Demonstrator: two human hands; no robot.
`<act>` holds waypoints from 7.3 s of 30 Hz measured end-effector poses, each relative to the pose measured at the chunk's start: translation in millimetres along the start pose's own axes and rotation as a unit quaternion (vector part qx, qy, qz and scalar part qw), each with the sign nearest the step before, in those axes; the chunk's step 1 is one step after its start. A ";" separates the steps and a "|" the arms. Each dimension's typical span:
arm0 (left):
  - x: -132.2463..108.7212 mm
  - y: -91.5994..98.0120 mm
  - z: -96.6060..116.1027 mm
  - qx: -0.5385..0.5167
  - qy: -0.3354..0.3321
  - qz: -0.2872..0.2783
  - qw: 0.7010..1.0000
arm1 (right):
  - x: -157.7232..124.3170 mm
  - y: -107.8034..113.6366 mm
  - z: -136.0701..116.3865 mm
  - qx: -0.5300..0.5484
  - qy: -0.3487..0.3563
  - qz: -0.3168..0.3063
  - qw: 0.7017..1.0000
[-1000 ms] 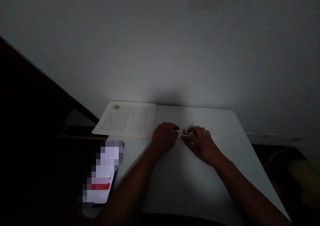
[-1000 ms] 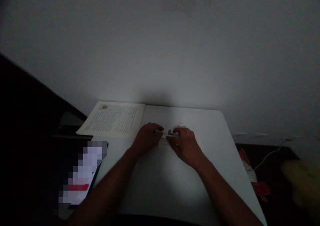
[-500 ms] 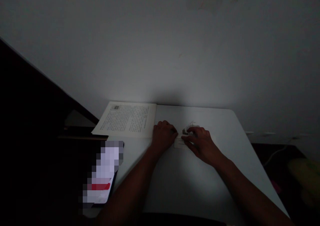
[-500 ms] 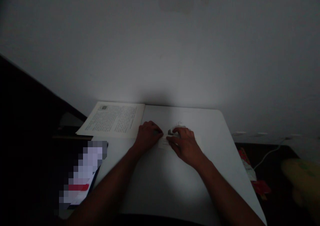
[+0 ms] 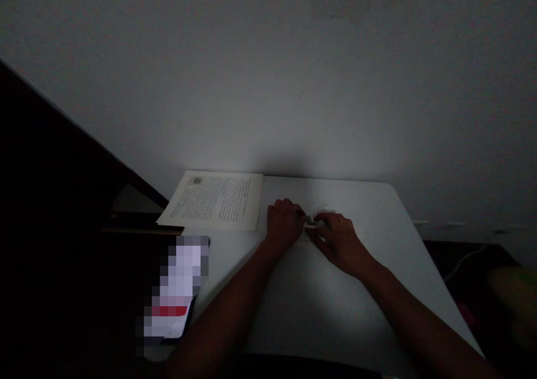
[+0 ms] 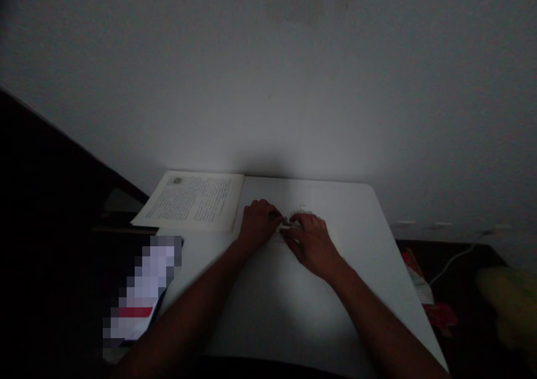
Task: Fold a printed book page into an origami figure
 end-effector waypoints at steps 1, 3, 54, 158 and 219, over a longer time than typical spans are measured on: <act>-1.1 0.6 -1.1 0.002 0.000 -0.001 1.000 | 0.1 0.1 -0.1 -0.001 -0.004 -0.001 1.000; -4.4 2.2 -4.7 0.002 0.001 -0.007 1.000 | 0.3 0.5 -0.5 -0.003 -0.011 -0.001 1.000; 71.0 -22.6 42.8 -0.016 -0.073 0.011 0.997 | 2.1 3.6 -1.4 0.012 -0.035 -0.011 0.999; -12.1 -5.3 -15.2 -0.120 -0.097 0.057 0.986 | 18.3 12.1 36.3 0.108 -0.003 0.088 0.990; -25.2 3.8 -8.3 -0.074 -0.145 -0.115 0.980 | -24.3 8.2 24.1 0.020 -0.010 -0.088 0.996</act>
Point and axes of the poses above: each hand's wrist, its own x-axis towards the middle knuckle, its own y-axis out of the back of the hand, z = x × y, the point moved 5 cm from there along x, towards the middle knuckle, and after that the axes turned 7 degrees about x, right-handed, at the moved point
